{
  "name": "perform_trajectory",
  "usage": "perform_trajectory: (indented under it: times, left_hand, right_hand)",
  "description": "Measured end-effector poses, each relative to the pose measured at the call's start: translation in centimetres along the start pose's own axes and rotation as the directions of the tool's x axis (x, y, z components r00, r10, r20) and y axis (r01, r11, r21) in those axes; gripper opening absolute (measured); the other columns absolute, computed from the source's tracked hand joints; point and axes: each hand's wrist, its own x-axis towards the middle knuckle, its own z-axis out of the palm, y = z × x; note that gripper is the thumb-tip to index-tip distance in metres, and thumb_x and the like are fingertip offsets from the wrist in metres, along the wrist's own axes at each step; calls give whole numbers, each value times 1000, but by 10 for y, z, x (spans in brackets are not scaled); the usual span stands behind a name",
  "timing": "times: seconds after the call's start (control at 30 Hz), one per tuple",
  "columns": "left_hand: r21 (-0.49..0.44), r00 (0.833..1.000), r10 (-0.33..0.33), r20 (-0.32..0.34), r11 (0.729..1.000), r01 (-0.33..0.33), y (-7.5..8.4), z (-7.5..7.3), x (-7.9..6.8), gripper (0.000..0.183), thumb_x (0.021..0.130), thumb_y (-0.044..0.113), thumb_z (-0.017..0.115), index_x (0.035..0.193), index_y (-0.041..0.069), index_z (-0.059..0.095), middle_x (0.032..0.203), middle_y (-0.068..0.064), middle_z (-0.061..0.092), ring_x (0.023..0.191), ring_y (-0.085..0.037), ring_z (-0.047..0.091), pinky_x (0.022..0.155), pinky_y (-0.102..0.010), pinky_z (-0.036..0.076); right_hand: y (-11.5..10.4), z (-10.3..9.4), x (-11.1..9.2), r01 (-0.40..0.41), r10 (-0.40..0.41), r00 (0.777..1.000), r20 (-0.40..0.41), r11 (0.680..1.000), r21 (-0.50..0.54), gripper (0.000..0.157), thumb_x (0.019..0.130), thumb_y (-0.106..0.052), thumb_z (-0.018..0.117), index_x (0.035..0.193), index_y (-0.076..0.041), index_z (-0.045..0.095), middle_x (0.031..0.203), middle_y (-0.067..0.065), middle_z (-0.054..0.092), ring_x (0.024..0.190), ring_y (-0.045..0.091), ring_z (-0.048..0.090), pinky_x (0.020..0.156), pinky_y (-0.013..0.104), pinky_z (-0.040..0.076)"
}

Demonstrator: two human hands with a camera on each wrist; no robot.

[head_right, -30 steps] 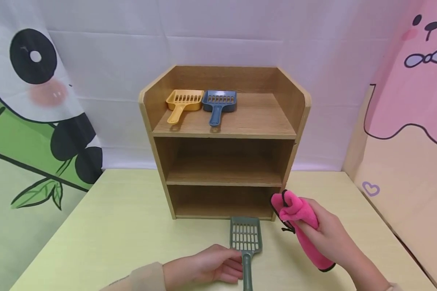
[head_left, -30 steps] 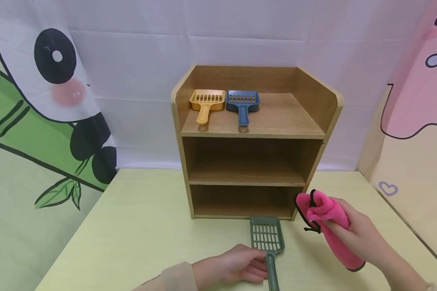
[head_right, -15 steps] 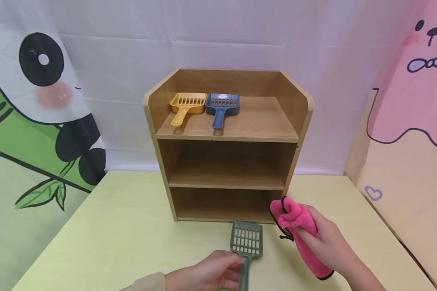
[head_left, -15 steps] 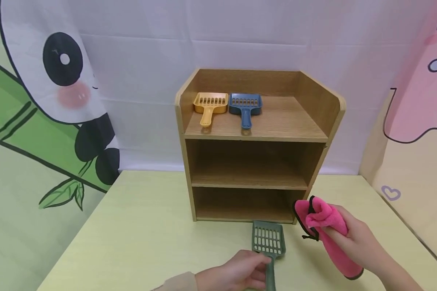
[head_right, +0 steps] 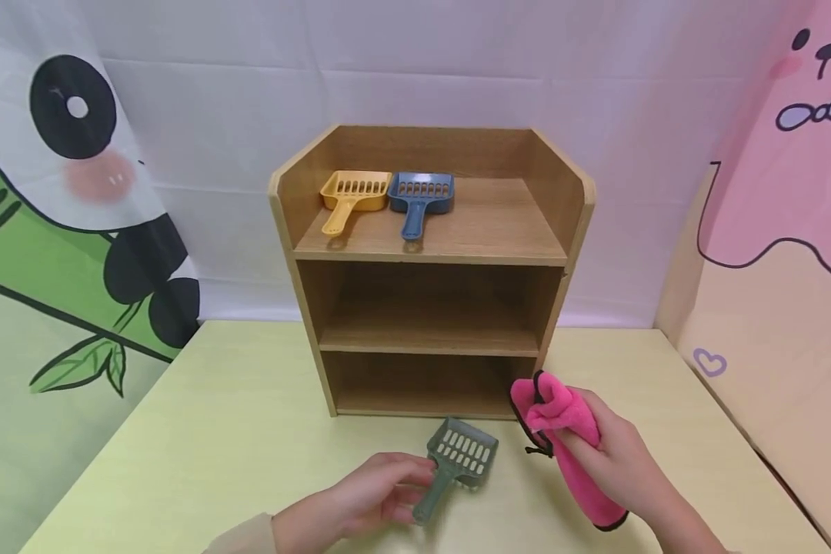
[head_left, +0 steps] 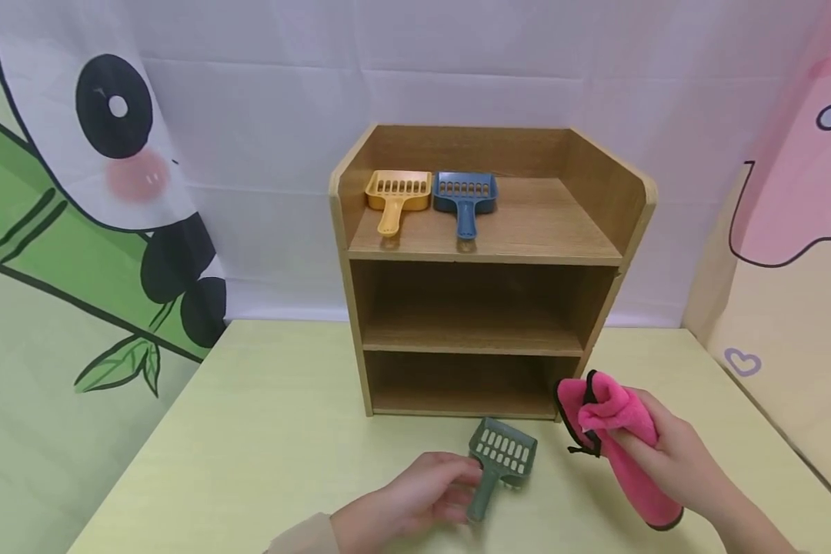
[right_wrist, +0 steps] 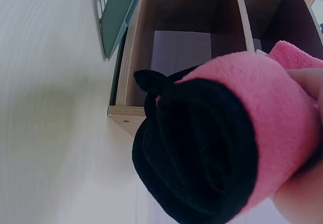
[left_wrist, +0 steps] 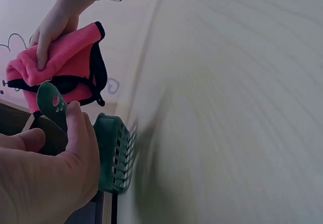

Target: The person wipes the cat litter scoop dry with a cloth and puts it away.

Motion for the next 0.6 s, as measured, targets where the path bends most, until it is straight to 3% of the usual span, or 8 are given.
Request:
perform_trajectory:
  times: [0.23, 0.47, 0.6]
  left_hand:
    - [-83, 998, 70, -2, 994, -70, 13, -23, -5, 43, 90, 22, 57, 120, -9, 52, 103, -10, 63, 77, -16, 66, 65, -27, 57]
    - [-182, 986, 135, -96, 972, -151, 22, -39, -5, 27, 91, 29, 56, 104, 5, 61, 95, -2, 62, 79, -14, 65, 69, -27, 56]
    - [-184, 978, 166, -126, 965, -188, 23, -42, -3, 35, 94, 33, 52, 109, 2, 59, 98, -2, 60, 81, -13, 65, 70, -27, 55]
  right_hand:
    - [2, 4, 1, -75, 67, 996, 55, 983, 169, 30, 90, -10, 63, 119, -8, 53, 103, -24, 58, 83, 1, 64, 64, 25, 56]
    - [-1, 4, 2, -179, 164, 983, 82, 956, 231, 33, 93, -16, 60, 122, -6, 49, 103, -22, 59, 84, 6, 65, 68, 26, 56]
    - [0, 4, 2, -209, 194, 978, 81, 944, 257, 36, 93, -16, 60, 125, -7, 46, 102, -21, 58, 81, 8, 66, 67, 27, 56]
